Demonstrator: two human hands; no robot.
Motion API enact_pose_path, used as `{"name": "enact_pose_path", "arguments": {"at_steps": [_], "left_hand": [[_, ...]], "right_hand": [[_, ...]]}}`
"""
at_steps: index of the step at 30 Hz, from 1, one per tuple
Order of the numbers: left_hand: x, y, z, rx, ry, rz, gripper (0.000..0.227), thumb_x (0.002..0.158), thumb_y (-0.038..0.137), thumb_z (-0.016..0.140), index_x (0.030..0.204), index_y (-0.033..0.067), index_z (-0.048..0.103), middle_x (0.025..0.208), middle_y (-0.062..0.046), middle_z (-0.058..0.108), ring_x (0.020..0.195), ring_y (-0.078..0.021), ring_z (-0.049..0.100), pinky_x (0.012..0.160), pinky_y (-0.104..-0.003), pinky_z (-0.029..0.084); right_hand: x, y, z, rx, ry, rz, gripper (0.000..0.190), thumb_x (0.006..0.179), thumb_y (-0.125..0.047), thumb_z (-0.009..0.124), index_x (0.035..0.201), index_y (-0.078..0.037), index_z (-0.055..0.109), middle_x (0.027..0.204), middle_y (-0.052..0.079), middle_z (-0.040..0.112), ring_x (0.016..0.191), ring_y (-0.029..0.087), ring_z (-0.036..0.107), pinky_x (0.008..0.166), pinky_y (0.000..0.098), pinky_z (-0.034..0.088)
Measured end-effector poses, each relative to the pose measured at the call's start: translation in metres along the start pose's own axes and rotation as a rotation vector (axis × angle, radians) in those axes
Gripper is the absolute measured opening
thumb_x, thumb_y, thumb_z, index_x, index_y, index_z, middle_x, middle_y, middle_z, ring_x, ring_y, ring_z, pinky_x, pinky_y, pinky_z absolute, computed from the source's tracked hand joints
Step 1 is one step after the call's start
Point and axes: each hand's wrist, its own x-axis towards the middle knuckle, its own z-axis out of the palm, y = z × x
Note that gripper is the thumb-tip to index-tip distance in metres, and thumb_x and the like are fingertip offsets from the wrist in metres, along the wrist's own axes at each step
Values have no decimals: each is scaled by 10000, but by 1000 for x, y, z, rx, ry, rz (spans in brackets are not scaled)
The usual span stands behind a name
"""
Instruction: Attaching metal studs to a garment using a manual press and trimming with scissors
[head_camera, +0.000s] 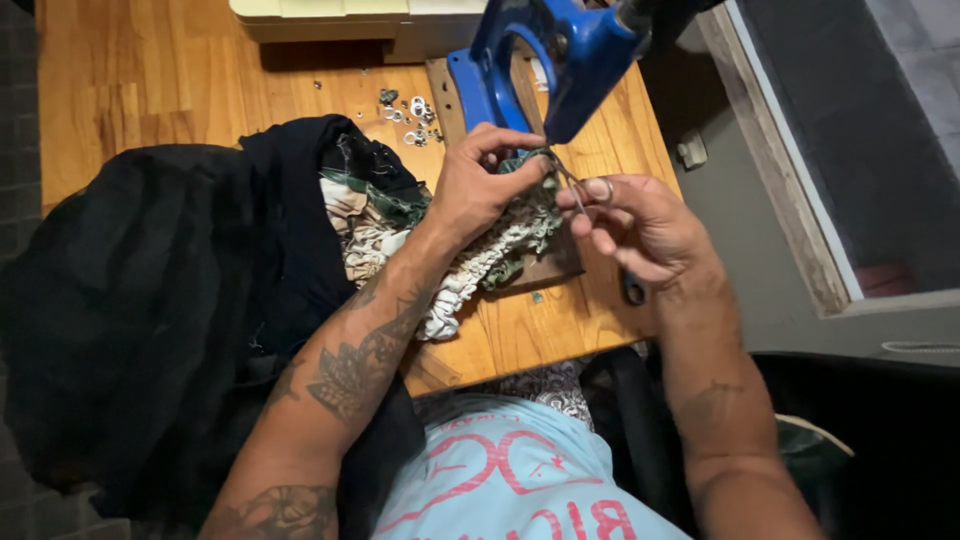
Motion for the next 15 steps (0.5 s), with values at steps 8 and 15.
{"name": "enact_pose_path", "arguments": {"at_steps": [8, 15], "left_hand": [[1, -1, 1, -32, -6, -2, 267, 783, 265, 909, 1034, 243, 819, 817, 23, 570, 766, -42, 437, 704, -166, 418], [2, -6, 2, -28, -7, 15, 270, 779, 256, 912, 1030, 233, 817, 804, 27, 559, 756, -33, 435, 699, -162, 416]], "right_hand": [[5, -24, 13, -111, -51, 49, 206, 928, -97, 690, 907, 108, 691, 684, 224, 685, 478, 178, 678, 328, 181, 485], [5, -37, 24, -206, -104, 37, 144, 904, -30, 689, 824, 89, 671, 647, 250, 667, 429, 183, 647, 305, 214, 483]]}}
